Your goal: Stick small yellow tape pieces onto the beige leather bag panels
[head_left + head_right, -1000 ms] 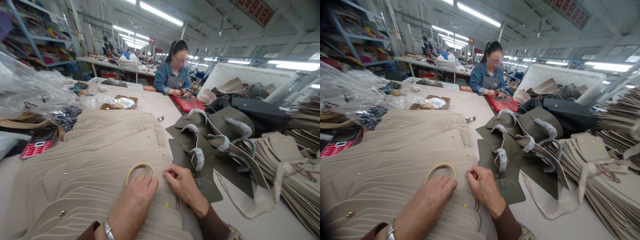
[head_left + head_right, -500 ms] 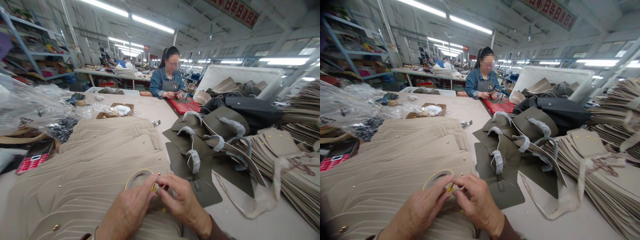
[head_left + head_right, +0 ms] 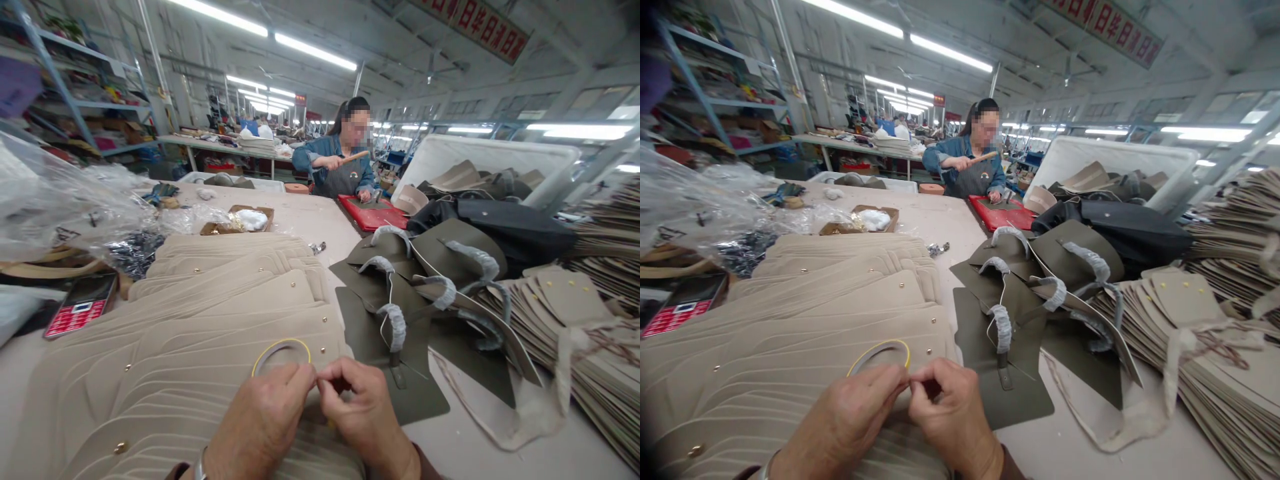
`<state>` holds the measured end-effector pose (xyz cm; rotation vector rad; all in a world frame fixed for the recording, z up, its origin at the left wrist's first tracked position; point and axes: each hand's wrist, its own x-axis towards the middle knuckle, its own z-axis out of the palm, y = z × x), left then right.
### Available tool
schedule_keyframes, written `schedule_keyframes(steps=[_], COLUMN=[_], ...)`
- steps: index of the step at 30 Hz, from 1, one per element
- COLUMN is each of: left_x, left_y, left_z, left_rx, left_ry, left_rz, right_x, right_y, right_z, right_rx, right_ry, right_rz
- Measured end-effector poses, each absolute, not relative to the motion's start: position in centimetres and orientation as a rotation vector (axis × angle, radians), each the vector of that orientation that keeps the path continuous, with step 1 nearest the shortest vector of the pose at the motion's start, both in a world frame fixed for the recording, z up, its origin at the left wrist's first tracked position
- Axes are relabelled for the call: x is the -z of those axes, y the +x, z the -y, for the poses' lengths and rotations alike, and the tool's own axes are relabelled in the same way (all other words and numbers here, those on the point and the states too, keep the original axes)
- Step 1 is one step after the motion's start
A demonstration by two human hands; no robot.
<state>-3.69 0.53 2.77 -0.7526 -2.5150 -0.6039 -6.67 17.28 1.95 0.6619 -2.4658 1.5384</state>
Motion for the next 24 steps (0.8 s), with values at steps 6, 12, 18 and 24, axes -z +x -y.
schedule_keyframes(steps=[6, 12, 18, 24], left_x=[-3.0, -3.5, -3.8, -3.8], left_y=[-3.3, -4.3, -4.6, -4.8], left_z=[-0.9, -0.5, -1.2, -1.2], left_rx=[0.514, 0.235, 0.234, 0.226], left_ry=[-0.723, -0.523, -0.454, -0.481], left_rz=[2.442, 3.011, 3.112, 3.098], right_x=[-1.4, -0.5, -0.9, -1.3], right_y=[-9.0, -10.6, -10.2, -10.1], right_z=[-18.2, -19.0, -18.4, -17.8], right_rx=[-2.316, -2.183, -1.828, -1.292], right_ry=[-0.056, 0.060, 0.224, 0.500], right_rz=[2.547, 2.612, 2.786, 2.799])
